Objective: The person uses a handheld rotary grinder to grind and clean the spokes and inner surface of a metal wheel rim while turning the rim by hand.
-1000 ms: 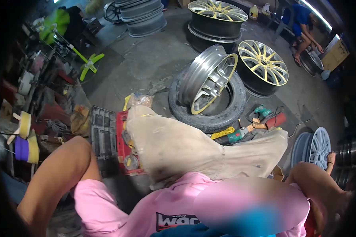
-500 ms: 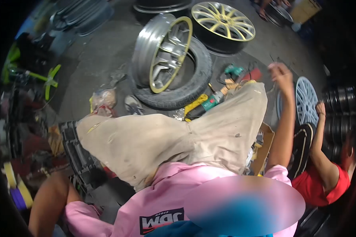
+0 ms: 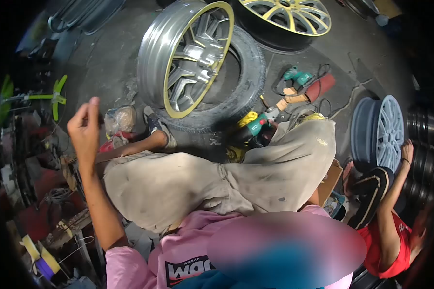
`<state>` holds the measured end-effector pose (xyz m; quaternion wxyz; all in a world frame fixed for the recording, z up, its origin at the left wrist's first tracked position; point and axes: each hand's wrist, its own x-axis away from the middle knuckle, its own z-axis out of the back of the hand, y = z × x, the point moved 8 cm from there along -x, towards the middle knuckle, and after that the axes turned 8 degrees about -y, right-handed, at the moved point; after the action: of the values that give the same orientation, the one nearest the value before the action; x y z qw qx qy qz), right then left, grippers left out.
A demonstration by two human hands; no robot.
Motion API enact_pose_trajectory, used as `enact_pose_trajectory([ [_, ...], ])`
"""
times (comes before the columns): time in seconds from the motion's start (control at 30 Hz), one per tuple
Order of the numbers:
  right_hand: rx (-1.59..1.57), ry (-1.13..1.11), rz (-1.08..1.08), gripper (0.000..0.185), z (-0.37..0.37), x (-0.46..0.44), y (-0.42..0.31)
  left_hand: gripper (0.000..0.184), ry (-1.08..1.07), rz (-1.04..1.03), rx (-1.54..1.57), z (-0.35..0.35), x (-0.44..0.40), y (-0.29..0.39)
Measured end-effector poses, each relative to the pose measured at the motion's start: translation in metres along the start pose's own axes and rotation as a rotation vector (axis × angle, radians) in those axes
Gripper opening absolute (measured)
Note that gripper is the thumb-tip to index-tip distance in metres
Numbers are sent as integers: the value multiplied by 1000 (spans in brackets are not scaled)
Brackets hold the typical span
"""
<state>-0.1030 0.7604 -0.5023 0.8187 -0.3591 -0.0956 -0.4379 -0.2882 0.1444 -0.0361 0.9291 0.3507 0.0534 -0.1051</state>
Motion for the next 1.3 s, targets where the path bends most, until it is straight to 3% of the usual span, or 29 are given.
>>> enact_pose_trajectory([
  [0.17, -7, 74, -46, 55, -17, -14, -12, 39, -79, 33, 18, -26, 2, -1],
  [0.37, -30, 118, -37, 59, -14, -12, -23, 40, -125, -67, -105, -41, 4, 12],
  [0.67, -70, 168, -14, 66, -11, 4, -28, 41, -146, -22, 87, -41, 25, 21],
  [0.87, -107, 214, 16, 70, 5, 12, -28, 38, -126, -94, -33, -35, 27, 20],
  [1.03, -142, 264, 66, 74, 32, 21, -29, 40, -57, -205, 76, -30, 27, 30],
  [1.23, -234, 358, 164, 78, 70, 32, -40, 42, -118, -216, 156, -41, 22, 45],
  [1.3, -274, 398, 216, 79, 87, 35, -47, 43, -233, -180, 253, -53, 21, 49],
])
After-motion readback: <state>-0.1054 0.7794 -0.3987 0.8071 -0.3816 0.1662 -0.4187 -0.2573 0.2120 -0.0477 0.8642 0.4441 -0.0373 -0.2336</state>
